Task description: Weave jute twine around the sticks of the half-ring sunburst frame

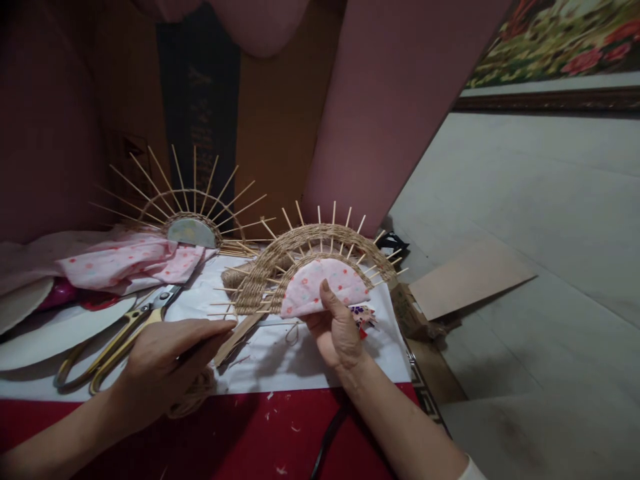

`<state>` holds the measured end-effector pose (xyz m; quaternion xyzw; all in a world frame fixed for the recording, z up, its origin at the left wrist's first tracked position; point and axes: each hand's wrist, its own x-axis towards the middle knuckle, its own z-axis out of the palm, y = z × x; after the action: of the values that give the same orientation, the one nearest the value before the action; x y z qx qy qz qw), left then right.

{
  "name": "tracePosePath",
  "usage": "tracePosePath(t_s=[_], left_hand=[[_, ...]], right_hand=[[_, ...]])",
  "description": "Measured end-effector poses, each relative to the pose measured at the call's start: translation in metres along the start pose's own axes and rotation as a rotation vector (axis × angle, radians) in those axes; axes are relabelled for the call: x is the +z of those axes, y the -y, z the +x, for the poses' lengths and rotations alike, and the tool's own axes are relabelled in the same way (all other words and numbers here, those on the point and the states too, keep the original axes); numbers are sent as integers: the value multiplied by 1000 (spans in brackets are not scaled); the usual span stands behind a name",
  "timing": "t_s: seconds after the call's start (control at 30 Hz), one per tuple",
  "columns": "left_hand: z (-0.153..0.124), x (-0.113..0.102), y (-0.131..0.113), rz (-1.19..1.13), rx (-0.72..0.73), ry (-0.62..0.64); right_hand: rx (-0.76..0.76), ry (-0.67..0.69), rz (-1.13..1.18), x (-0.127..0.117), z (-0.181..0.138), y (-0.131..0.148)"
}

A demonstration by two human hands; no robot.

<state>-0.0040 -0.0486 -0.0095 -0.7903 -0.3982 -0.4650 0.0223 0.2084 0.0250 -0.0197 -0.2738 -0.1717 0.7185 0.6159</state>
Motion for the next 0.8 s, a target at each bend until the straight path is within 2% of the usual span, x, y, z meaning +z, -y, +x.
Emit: tracePosePath(t_s=[0.2,0.43,0.63,0.7,0.8], left_hand=[[1,1,-1,-26,9,43],[6,-4,0,-11,58,16],[5,-4,1,-29,4,24],[4,-5,-2,-76,-3,24],[1,-6,-4,-264,-86,132]], right_hand=[[32,-3,9,0,-2,-3],[29,13,2,1,0,-2],[4,31,-25,1,0,-3],[1,31,-25,1,-1,-4],[15,15,-6,1,-3,-5]])
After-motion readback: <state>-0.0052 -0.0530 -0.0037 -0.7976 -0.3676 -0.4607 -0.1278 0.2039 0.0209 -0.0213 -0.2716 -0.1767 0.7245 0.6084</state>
